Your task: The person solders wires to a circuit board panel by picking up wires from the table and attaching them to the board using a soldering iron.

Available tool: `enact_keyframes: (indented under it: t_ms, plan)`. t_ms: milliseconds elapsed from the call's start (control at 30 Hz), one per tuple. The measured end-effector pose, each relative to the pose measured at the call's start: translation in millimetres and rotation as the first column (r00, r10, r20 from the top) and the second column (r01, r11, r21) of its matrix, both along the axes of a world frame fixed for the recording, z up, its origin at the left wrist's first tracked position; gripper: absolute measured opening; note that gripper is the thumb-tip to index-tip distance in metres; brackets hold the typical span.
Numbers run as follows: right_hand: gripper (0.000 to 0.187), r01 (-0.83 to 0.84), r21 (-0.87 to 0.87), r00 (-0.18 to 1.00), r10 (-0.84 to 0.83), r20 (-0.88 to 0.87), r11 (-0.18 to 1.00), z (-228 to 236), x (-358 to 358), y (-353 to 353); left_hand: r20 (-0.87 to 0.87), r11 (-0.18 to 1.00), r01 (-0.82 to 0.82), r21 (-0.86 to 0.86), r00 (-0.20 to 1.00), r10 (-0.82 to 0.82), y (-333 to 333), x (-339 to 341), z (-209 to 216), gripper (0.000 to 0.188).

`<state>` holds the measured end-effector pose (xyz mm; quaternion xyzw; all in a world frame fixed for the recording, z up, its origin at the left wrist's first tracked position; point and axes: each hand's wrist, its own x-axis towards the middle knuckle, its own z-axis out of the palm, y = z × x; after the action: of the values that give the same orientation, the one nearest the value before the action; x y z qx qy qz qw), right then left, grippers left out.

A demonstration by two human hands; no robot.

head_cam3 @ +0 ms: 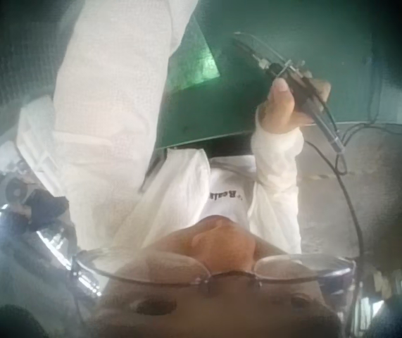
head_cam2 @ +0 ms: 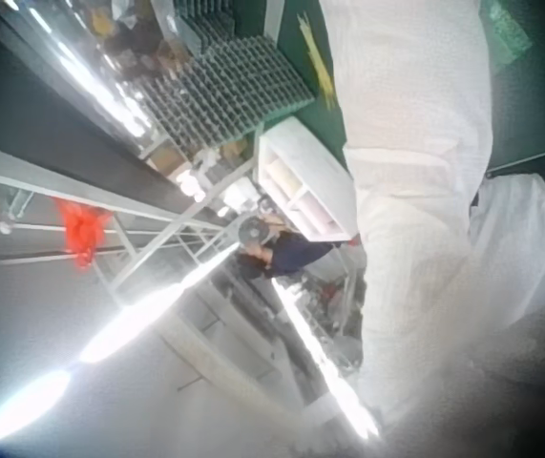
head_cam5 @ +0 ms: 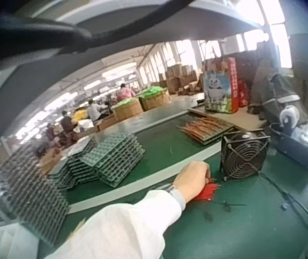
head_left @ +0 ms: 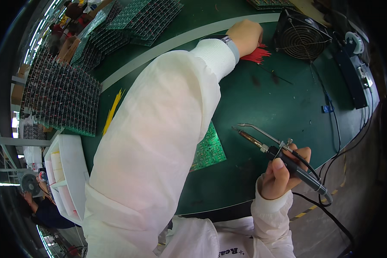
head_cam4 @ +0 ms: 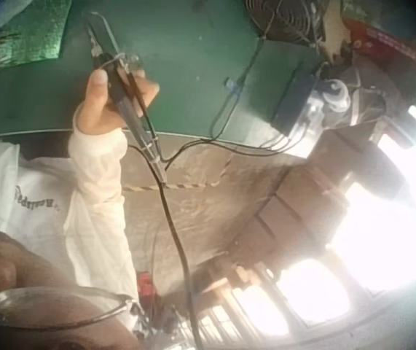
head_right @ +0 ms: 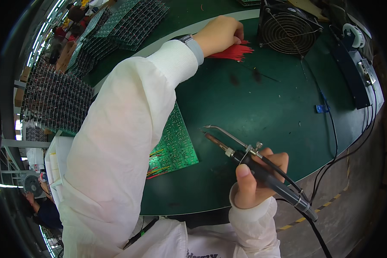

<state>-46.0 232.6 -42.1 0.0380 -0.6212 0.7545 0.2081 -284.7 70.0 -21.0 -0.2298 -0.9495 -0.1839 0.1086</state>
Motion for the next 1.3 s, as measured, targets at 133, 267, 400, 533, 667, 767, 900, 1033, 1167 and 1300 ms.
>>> enact_keyframes:
  t_ms: [133, 267, 400, 533, 667, 767, 900, 1033, 1167, 1300]
  plan:
    - [0.024, 0.01, -0.024, 1.0, -0.01, 0.022, 1.0, 3, -2, 0, 0.152, 1.0, -0.02, -0.019, 0.988, 0.023, 0, -6, 10, 0.013]
    - [0.024, 0.016, -0.039, 0.999, -0.014, 0.051, 0.999, 5, -2, 0, 0.209, 0.998, -0.06, 0.021, 0.976, 0.054, -5, -12, 14, 0.012]
    - [0.024, -0.021, -0.026, 0.999, 0.022, 0.047, 0.999, 6, -3, 2, 0.244, 0.993, -0.09, 0.078, 0.967, 0.069, -5, -6, 25, 0.008]
    - [0.023, -0.091, -0.117, 0.978, 0.111, 0.175, 0.989, 18, -4, -3, 0.138, 0.945, -0.087, 0.316, 0.989, 0.045, -15, 23, 60, 0.014]
    - [0.025, -0.209, -0.244, 0.892, 0.287, 0.348, 0.947, 28, -9, 1, 0.205, 0.84, -0.173, 0.514, 0.976, 0.075, -44, 76, 79, 0.015]
    - [0.024, -0.262, -0.266, 0.873, 0.345, 0.344, 0.928, 32, -15, -1, 0.139, 0.855, -0.17, 0.49, 0.984, 0.116, -84, 130, 75, 0.012]
    - [0.022, -0.316, -0.233, 0.861, 0.381, 0.336, 0.92, 47, -25, -10, 0.136, 0.853, -0.375, 0.363, 0.927, 0.35, -100, 213, 69, 0.01]
    - [0.023, -0.414, -0.149, 0.851, 0.44, 0.287, 0.898, 55, -37, -40, -0.088, 0.855, -0.456, 0.248, 0.868, 0.489, -113, 240, 30, 0.009]
    - [0.021, -0.481, -0.107, 0.839, 0.493, 0.23, 0.87, 46, -54, -80, -0.185, 0.864, -0.444, 0.236, 0.853, 0.489, -115, 237, 9, 0.007]
    - [0.017, -0.433, -0.087, 0.874, 0.441, 0.202, 0.897, 31, -52, -100, -0.262, 0.892, -0.417, 0.172, 0.854, 0.45, -113, 238, -2, 0.007]
